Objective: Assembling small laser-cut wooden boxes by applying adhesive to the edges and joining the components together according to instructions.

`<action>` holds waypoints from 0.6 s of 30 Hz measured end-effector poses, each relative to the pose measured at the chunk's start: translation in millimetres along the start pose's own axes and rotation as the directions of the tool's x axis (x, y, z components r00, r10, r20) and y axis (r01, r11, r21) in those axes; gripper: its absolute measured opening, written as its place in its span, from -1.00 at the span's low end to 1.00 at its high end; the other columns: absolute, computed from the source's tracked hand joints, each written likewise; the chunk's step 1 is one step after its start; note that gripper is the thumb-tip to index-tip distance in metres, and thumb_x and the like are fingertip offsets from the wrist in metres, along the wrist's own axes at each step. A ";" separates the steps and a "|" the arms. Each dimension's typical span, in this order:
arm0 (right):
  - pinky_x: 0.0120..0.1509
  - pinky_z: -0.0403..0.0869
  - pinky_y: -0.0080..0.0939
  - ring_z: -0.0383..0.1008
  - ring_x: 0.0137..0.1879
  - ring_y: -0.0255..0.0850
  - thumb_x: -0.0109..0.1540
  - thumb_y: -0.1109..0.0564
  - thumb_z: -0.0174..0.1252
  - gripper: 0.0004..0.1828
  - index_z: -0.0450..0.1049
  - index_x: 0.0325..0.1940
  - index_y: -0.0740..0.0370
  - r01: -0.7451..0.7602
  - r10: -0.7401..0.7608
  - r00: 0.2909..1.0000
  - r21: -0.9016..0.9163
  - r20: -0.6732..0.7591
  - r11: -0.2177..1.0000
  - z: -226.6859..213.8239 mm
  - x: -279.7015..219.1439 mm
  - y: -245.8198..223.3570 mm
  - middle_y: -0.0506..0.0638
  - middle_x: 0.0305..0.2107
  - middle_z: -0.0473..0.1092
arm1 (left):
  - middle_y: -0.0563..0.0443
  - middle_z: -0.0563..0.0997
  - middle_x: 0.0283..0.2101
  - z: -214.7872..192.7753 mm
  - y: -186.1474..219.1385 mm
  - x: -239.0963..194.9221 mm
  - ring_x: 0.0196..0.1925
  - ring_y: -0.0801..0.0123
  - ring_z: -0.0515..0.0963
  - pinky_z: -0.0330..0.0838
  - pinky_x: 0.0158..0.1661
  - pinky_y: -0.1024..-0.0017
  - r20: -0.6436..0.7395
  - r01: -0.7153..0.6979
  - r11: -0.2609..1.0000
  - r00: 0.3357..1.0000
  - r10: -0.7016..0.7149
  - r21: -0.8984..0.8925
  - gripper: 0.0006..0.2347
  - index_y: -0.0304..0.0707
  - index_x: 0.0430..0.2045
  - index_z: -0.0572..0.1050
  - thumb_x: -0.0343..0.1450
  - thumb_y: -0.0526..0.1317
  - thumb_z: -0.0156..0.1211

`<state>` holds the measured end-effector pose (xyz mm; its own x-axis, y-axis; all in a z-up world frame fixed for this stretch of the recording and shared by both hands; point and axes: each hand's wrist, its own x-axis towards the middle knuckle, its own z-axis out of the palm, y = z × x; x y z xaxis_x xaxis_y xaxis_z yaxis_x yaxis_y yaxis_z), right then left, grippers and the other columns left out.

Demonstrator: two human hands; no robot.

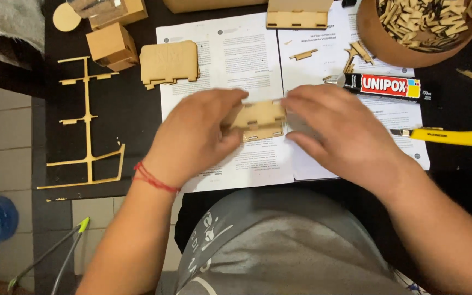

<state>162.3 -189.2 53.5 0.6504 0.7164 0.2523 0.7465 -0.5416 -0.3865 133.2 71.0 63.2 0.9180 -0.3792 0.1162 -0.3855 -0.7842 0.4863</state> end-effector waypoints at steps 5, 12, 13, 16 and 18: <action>0.20 0.28 0.02 0.35 0.21 -0.01 0.26 0.08 0.17 -0.64 0.45 0.15 0.10 0.062 -0.060 0.995 -0.024 0.074 0.998 16.3 3.3 -4.5 0.00 0.12 0.39 | 0.01 0.63 -0.14 21.4 -3.2 -19.4 -0.15 0.07 0.57 0.38 -0.12 0.13 -0.040 -0.018 0.999 0.999 0.016 -0.045 -0.62 -0.27 -0.03 0.44 0.24 -0.29 0.16; 0.21 0.26 -0.03 0.41 0.10 -0.07 0.29 0.11 0.20 -0.75 0.53 0.07 0.08 0.103 -0.106 0.994 -0.070 -0.032 0.992 29.8 1.2 -1.6 -0.04 0.06 0.43 | 0.04 0.60 -0.31 31.1 -6.7 -22.8 -0.26 0.14 0.54 0.33 -0.15 0.16 -0.114 -0.044 0.999 0.993 0.045 0.008 -0.65 -0.22 -0.07 0.48 0.25 -0.26 0.20; 0.22 0.24 -0.03 0.41 0.09 -0.08 0.30 0.13 0.20 -0.76 0.53 0.06 0.10 0.111 -0.113 0.993 -0.060 -0.035 0.992 29.5 1.9 -2.2 -0.04 0.05 0.43 | 0.06 0.58 -0.36 31.5 -6.7 -22.6 -0.30 0.15 0.53 0.32 -0.17 0.17 -0.115 -0.032 0.999 0.993 0.034 0.015 -0.66 -0.20 -0.09 0.48 0.24 -0.25 0.19; 0.22 0.23 -0.02 0.41 0.08 -0.10 0.29 0.16 0.21 -0.78 0.53 0.03 0.12 0.133 -0.135 0.990 -0.052 -0.040 0.990 31.1 2.8 -2.6 -0.05 0.03 0.44 | 0.09 0.53 -0.43 34.6 -8.6 -25.4 -0.34 0.18 0.51 0.31 -0.20 0.18 -0.135 -0.025 1.000 0.990 0.027 0.020 -0.66 -0.17 -0.10 0.48 0.24 -0.24 0.21; 0.22 0.23 -0.02 0.42 0.07 -0.12 0.28 0.17 0.22 -0.79 0.54 0.01 0.12 0.145 -0.147 0.988 -0.053 -0.043 0.988 32.6 2.5 -2.7 -0.06 0.03 0.45 | 0.11 0.50 -0.44 35.1 -9.2 -26.5 -0.34 0.19 0.50 0.31 -0.21 0.18 -0.152 -0.032 0.999 0.988 0.034 0.017 -0.66 -0.17 -0.09 0.48 0.24 -0.24 0.22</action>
<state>157.4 -171.6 26.3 0.5388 0.7688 0.3446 0.8393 -0.4548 -0.2978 109.1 71.1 25.2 0.9078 -0.3264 0.2634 -0.4161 -0.7797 0.4679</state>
